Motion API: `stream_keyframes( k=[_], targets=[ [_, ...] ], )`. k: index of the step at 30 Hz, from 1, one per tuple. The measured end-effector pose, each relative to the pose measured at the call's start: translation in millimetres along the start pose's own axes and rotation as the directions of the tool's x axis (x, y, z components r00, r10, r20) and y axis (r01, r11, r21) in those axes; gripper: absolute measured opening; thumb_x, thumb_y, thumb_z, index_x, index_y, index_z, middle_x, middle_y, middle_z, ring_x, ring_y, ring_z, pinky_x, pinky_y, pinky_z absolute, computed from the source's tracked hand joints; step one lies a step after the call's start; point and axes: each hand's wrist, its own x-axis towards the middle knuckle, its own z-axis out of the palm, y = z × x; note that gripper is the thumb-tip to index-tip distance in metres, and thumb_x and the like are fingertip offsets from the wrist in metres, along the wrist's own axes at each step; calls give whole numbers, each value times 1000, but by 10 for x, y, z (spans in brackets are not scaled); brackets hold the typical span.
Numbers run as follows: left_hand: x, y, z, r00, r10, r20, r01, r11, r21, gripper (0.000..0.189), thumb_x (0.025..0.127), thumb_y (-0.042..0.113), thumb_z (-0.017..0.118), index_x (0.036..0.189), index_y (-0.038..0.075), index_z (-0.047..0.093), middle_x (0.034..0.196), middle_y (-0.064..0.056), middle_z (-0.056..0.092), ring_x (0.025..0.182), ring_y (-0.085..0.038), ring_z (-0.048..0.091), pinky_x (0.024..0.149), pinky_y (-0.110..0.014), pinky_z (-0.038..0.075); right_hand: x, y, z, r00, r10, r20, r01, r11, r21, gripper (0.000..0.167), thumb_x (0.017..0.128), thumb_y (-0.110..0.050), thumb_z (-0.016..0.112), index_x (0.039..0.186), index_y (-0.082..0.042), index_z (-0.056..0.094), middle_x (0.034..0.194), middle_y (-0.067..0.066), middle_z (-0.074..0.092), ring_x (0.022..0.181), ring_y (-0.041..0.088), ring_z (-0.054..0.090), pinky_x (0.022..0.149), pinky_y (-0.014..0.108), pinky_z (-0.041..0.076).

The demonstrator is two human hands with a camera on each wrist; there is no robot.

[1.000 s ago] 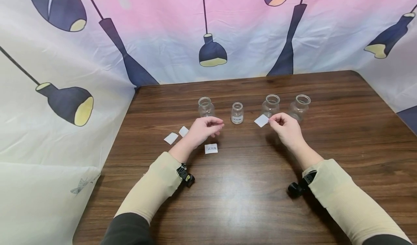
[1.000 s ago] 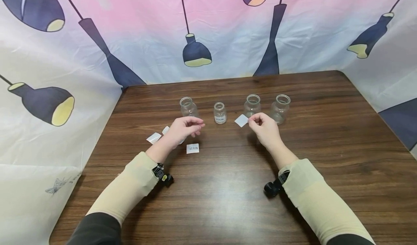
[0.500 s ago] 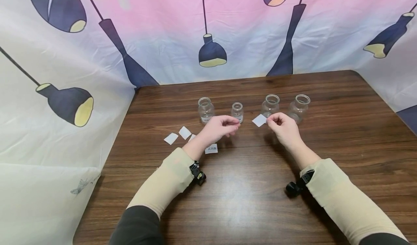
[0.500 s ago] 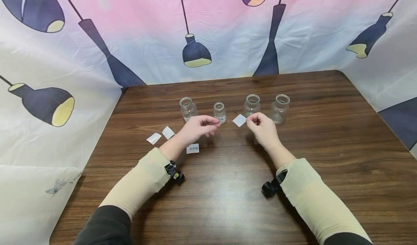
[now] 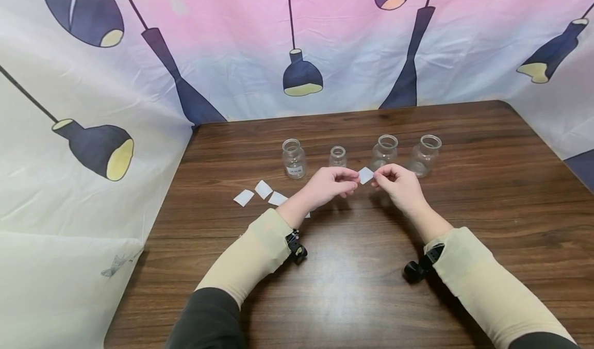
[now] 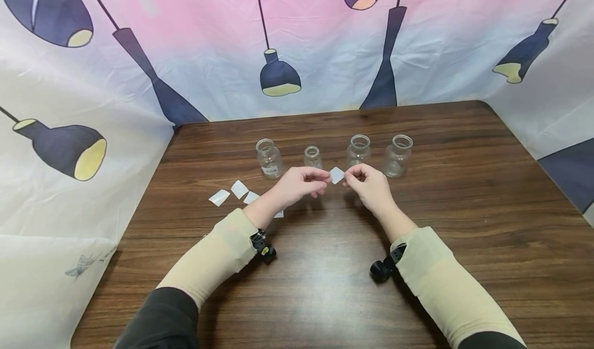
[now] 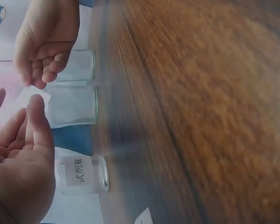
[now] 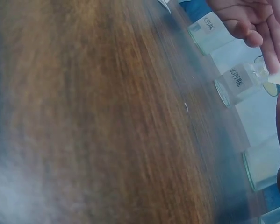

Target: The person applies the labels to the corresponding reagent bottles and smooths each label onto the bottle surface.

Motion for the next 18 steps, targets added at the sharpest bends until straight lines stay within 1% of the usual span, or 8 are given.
stream_keyframes(
  k=[2,5,7,10,13,14,15,18],
  targets=[
    [1,5,10,1000,2,-7,-2,1000,-9,31,91,8,60,119,-3,60,112,-16,65,88,-24,65,71,-28,53,-4,13,3,1000,1,20,-1,1000,7,13,89,-3,61,91,10,60,71,-1,66,66,12,65,63,27,54],
    [20,3,32,1000,2,-21,-2,1000,-17,31,91,9,60,119,-3,60,112,-14,65,87,-18,65,73,-27,52,-18,33,-1,999,-6,50,4,1000,31,12,89,-3,61,91,9,60,73,-2,66,68,13,66,65,29,54],
    [39,-2,49,1000,3,-30,-4,1000,-21,30,91,9,60,119,-3,60,112,-14,65,86,-16,65,74,-27,52,-27,36,-6,998,-19,66,16,999,48,12,89,-2,60,92,10,60,75,2,67,70,13,66,66,28,54],
    [69,-7,77,999,7,-35,-8,999,-36,30,92,7,59,119,-5,59,112,-16,65,85,-14,65,74,-27,52,-69,-83,-13,996,-40,83,36,998,49,11,88,2,59,91,13,59,77,10,67,70,11,65,66,24,53],
    [94,4,104,999,10,-37,-12,998,-56,29,92,6,58,118,-7,58,110,-19,65,85,-15,64,73,-27,52,-112,-218,-11,994,-51,93,48,998,30,9,87,6,58,90,14,59,78,20,65,69,8,63,65,20,51],
    [101,10,113,999,10,-37,-13,998,-62,29,92,5,57,118,-7,58,109,-19,65,85,-16,64,73,-27,53,-128,-264,-11,994,-55,94,53,998,15,9,86,7,58,90,14,59,79,21,65,69,6,61,64,18,50],
    [106,16,121,999,11,-39,-13,998,-64,28,92,6,57,118,-7,58,106,-20,65,85,-17,64,73,-28,53,-133,-272,-10,994,-58,96,58,998,10,9,86,7,58,91,14,59,80,22,64,69,3,60,63,16,49],
    [121,32,141,999,9,-49,-11,998,-59,28,93,7,57,116,-7,58,98,-18,66,87,-24,65,73,-27,53,-143,-289,-4,992,-67,103,66,998,9,12,85,7,60,94,13,59,84,27,62,70,2,58,64,15,48]
  ],
)
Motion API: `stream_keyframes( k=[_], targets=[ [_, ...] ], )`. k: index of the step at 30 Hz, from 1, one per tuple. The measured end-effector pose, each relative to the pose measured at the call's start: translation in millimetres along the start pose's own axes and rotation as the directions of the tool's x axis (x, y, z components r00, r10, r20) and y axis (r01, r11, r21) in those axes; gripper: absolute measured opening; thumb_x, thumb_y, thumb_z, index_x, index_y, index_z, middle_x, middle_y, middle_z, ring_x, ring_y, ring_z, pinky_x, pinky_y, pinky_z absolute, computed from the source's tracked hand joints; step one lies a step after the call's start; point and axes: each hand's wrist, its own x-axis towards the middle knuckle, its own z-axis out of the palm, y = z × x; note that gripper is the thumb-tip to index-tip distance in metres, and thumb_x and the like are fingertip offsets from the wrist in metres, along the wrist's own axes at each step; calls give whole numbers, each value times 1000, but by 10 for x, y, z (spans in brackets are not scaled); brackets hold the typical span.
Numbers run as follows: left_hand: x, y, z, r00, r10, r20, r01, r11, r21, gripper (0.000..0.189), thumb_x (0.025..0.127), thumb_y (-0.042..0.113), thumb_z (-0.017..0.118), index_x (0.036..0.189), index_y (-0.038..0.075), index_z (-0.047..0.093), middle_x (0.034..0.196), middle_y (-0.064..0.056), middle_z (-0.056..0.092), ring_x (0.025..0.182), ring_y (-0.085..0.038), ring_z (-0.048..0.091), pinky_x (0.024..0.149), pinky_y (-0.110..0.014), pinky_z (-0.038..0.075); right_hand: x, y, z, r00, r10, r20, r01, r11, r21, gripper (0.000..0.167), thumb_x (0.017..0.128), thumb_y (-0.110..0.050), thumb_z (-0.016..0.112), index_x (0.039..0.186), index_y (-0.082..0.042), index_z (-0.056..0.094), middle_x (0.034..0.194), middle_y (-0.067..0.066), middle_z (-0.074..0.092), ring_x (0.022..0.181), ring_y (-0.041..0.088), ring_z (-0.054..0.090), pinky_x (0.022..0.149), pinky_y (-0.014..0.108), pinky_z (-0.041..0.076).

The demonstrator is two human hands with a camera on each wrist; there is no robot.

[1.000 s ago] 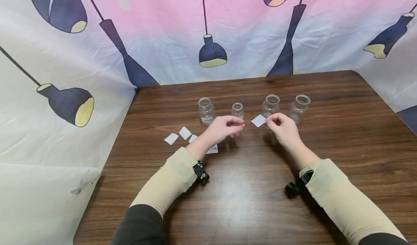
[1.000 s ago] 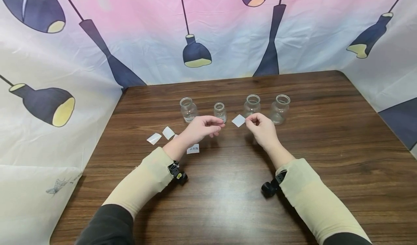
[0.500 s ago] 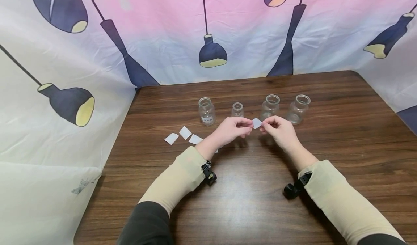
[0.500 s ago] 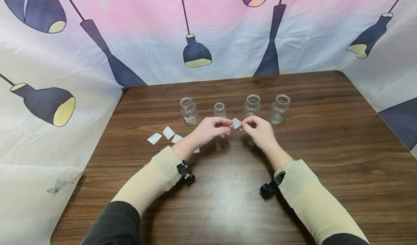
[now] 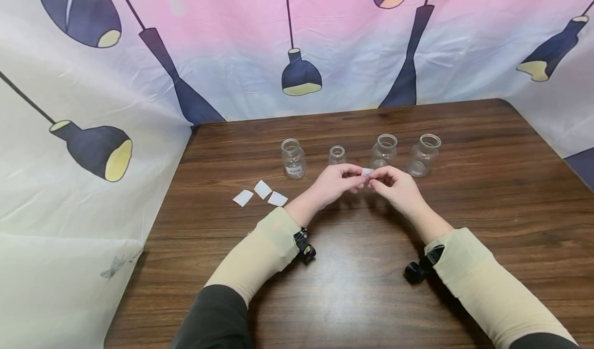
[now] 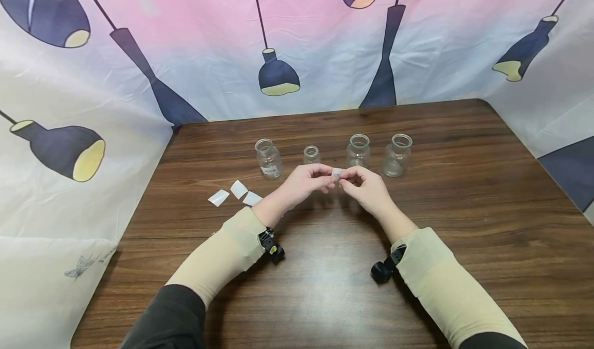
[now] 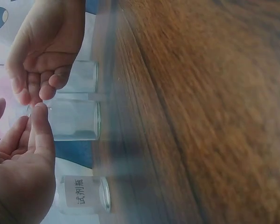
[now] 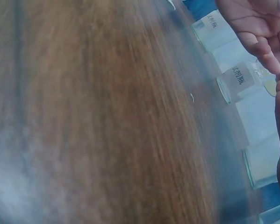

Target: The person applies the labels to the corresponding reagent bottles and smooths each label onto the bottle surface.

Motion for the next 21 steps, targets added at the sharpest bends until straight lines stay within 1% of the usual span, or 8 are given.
stream_keyframes(
  k=[3,6,9,12,15,18,21],
  targets=[
    [11,-6,9,1000,6,-12,-5,1000,17,26,92,9,58,113,-6,59,91,-16,67,88,-32,64,72,-28,53,-6,-23,5,1000,-3,8,3,1000,2,15,85,7,62,98,13,59,89,28,61,72,0,57,65,14,48],
    [22,-24,14,1000,18,-23,-17,999,38,23,92,10,59,109,-5,61,87,-14,66,87,-36,63,71,-28,53,-13,-47,5,1000,-8,10,8,999,-44,16,85,5,62,99,12,60,92,27,62,73,1,56,65,14,46],
    [33,-33,22,999,31,-40,-29,999,45,20,91,9,59,105,-5,61,87,-15,66,85,-34,64,71,-29,53,-17,-63,4,1000,-13,-2,12,995,-96,15,86,3,62,99,10,62,91,25,63,72,1,55,64,13,45],
    [44,-30,32,998,31,-59,-29,999,38,17,92,6,58,103,-6,62,87,-16,65,82,-28,65,73,-32,54,-9,-42,1,1000,-14,-16,12,994,-111,14,86,3,61,99,10,62,90,23,64,72,2,55,63,14,45],
    [54,-29,38,997,18,-75,-17,1000,17,15,92,3,56,101,-8,61,86,-18,65,81,-27,64,75,-37,53,29,88,-16,999,5,-35,-10,993,-120,14,86,2,61,98,9,62,89,22,64,71,1,55,62,14,45],
    [64,-26,43,997,8,-82,-8,1000,-1,15,92,1,55,101,-10,60,87,-20,65,81,-30,64,77,-42,53,65,245,-49,998,19,-56,-27,991,-132,15,87,1,61,100,8,62,89,23,65,70,-2,54,62,13,44],
    [82,-32,56,996,12,-85,-13,1000,-13,16,92,1,55,102,-10,60,88,-20,64,79,-27,64,76,-42,53,88,334,-81,996,35,-78,-44,992,-116,16,87,0,62,101,8,61,91,22,65,69,-4,54,62,13,44]
  ],
)
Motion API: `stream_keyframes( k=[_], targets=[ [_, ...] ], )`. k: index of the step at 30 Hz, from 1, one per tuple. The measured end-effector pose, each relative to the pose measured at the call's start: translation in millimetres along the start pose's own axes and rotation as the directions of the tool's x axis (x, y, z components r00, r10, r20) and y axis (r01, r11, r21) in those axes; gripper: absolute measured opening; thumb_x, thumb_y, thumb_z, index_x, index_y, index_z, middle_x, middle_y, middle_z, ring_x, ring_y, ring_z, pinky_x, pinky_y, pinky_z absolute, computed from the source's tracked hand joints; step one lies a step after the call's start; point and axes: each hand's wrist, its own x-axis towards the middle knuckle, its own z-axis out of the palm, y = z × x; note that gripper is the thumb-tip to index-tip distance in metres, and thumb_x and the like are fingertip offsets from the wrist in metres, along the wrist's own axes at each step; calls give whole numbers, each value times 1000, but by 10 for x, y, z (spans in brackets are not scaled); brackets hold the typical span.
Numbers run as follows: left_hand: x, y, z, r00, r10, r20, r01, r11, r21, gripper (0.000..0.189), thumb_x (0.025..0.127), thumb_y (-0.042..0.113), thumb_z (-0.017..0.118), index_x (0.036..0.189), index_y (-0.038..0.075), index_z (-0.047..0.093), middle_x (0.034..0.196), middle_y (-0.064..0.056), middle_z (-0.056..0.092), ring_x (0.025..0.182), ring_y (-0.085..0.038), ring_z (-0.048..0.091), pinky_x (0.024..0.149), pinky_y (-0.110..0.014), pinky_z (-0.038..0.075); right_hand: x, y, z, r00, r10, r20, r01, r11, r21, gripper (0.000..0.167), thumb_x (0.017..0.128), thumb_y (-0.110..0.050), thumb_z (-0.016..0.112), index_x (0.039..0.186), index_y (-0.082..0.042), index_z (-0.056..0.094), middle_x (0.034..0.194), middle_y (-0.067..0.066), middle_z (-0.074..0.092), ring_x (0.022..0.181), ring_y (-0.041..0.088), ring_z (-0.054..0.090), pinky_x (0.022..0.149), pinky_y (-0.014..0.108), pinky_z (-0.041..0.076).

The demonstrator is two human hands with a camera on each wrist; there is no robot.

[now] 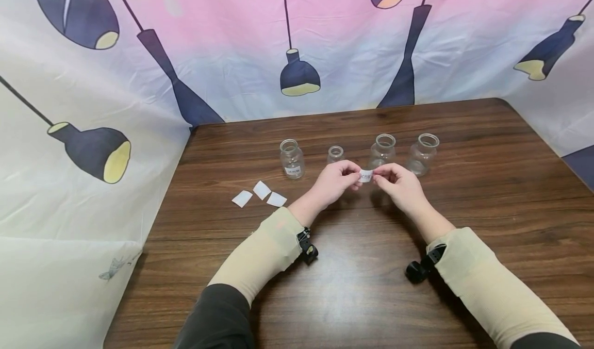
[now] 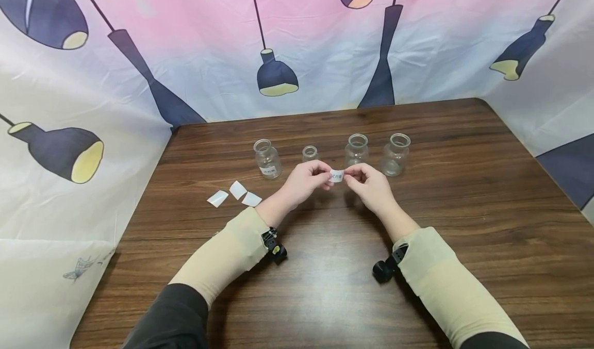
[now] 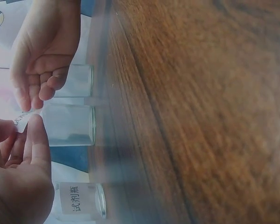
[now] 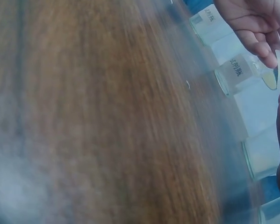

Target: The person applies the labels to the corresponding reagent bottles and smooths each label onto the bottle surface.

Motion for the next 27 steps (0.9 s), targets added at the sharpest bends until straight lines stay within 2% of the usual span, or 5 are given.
stream_keyframes(
  k=[6,10,15,22,27],
  targets=[
    [13,-6,47,1000,16,-25,-16,1000,-8,13,92,2,56,99,-7,62,84,-14,64,71,-12,62,69,-29,54,-40,-173,-40,999,31,-28,-30,999,37,16,87,1,62,99,11,59,79,2,62,66,0,54,60,13,44],
    [50,-5,91,998,50,-46,-45,994,100,12,92,6,57,97,-2,64,80,-12,64,70,-13,62,65,-23,52,-74,-294,-76,998,20,-67,-21,1000,-5,14,86,0,62,93,12,59,70,-11,56,63,0,50,57,14,40],
    [104,12,141,992,69,-103,-39,962,270,10,90,11,60,94,5,66,73,-9,64,62,-9,57,58,-18,44,-5,-82,-106,993,23,-112,-27,999,-34,16,87,-7,65,92,7,61,70,-14,54,64,1,46,56,16,37],
    [148,9,211,994,47,-103,-17,960,280,10,91,10,59,95,4,65,83,-8,68,63,-5,58,58,-18,45,45,152,-128,989,26,-147,-37,997,-72,17,86,-13,67,91,3,63,71,-16,54,66,2,48,58,16,38],
    [187,-25,251,994,56,-98,-27,960,279,7,90,7,59,94,3,63,78,-1,63,63,-8,60,58,-18,47,51,189,-142,986,15,-168,-24,998,-56,15,85,-10,67,90,4,62,71,-17,54,65,2,48,58,15,38]
  ],
)
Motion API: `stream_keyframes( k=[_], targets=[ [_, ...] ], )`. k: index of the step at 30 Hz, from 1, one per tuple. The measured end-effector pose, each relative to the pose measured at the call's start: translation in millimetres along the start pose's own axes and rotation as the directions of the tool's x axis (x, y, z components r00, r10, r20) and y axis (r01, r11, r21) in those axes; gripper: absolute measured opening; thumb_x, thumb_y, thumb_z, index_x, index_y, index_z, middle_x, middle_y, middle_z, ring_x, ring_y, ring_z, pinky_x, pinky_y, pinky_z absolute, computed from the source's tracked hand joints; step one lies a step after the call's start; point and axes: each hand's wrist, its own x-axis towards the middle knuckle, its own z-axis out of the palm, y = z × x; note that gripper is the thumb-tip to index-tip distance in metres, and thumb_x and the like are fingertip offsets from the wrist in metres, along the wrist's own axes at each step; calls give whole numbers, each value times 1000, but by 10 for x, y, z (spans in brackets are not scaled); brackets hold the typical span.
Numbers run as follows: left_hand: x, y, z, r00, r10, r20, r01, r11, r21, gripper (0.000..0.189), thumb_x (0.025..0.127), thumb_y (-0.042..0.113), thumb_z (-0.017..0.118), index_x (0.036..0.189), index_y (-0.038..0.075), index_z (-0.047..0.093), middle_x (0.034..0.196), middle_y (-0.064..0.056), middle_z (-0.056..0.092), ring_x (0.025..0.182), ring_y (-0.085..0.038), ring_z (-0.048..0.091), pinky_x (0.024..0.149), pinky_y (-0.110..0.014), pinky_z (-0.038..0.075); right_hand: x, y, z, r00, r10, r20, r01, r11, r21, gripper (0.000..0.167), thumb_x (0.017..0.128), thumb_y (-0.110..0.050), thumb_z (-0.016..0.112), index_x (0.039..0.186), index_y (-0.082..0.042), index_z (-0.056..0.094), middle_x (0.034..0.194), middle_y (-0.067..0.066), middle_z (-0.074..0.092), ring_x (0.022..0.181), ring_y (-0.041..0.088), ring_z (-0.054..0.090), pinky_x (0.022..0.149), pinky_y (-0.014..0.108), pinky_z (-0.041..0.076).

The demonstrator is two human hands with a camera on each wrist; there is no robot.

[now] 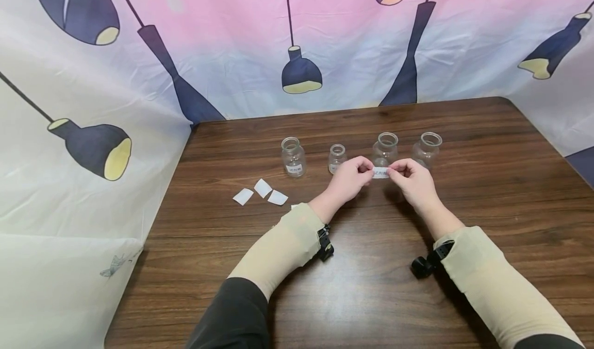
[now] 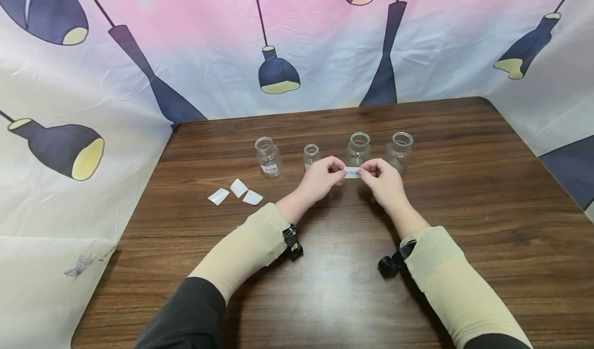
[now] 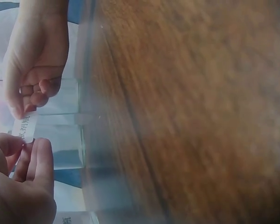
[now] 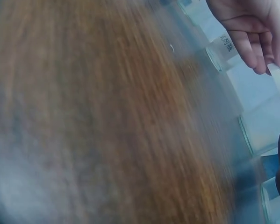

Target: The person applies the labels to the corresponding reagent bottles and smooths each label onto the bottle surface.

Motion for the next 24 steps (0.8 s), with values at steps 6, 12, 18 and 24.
stream_keyframes(
  k=[6,12,18,24],
  targets=[
    [71,-6,44,1000,25,-7,-24,994,111,5,90,11,60,92,7,61,70,4,59,60,-4,55,55,-17,42,9,14,-14,1000,21,-22,-21,1000,-4,15,86,-8,65,91,5,62,74,-15,53,66,2,46,58,14,37],
    [120,11,71,1000,25,-19,-21,980,197,3,89,15,61,90,12,61,70,7,59,59,-4,52,55,-17,39,34,4,-39,999,39,-33,-40,998,-50,16,87,-9,63,92,5,61,75,-8,54,65,3,45,57,15,36],
    [148,9,96,999,27,-19,-20,959,283,4,90,17,61,90,12,62,73,7,59,62,-5,51,57,-16,38,63,44,-37,999,17,-31,-21,992,-123,14,88,-11,63,92,2,62,77,-1,56,65,4,46,56,16,37],
    [171,9,112,998,25,-61,-2,935,355,6,90,18,60,89,13,63,78,8,61,67,-7,53,60,-16,39,88,70,-15,1000,11,-23,-15,985,-173,16,88,-13,63,93,2,62,81,9,61,61,2,47,51,15,40]
  ],
)
